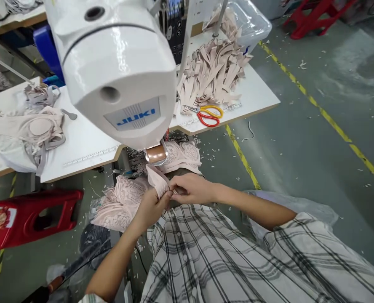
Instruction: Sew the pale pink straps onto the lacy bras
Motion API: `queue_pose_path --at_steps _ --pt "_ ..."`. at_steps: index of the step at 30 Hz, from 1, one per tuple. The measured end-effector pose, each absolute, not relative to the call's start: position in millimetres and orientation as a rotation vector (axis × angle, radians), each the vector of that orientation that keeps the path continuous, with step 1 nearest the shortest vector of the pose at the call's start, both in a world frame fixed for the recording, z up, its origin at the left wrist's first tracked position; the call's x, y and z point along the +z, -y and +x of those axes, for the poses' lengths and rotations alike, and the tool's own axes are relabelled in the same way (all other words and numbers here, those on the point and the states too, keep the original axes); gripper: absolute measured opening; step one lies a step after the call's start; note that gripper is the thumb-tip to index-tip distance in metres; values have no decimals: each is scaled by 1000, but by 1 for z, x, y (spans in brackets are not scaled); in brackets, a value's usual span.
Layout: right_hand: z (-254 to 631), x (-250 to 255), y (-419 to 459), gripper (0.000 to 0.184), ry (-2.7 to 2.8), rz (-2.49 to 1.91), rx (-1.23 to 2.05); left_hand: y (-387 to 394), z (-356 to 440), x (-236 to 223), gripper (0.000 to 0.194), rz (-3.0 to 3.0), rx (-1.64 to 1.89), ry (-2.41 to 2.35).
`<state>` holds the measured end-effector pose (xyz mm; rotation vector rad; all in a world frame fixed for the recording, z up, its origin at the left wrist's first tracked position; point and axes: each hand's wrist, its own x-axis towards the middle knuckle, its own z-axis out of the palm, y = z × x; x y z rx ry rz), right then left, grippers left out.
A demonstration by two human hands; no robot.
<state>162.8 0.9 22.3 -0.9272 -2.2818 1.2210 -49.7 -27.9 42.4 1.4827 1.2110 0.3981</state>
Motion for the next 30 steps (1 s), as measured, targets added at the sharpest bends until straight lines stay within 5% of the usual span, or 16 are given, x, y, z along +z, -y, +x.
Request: queue_pose_path --at_steps 7,16,30 --pt "183 18 0 10 1721 -1433 883 17 -53 51 30 1031 646 -1293" --pt "137 22 15 12 1868 -1121 573 22 -29 30 27 617 1017 -1274" --pt "149 32 -3 6 1897 -1133 1055 37 -27 44 24 1216 981 -1554"
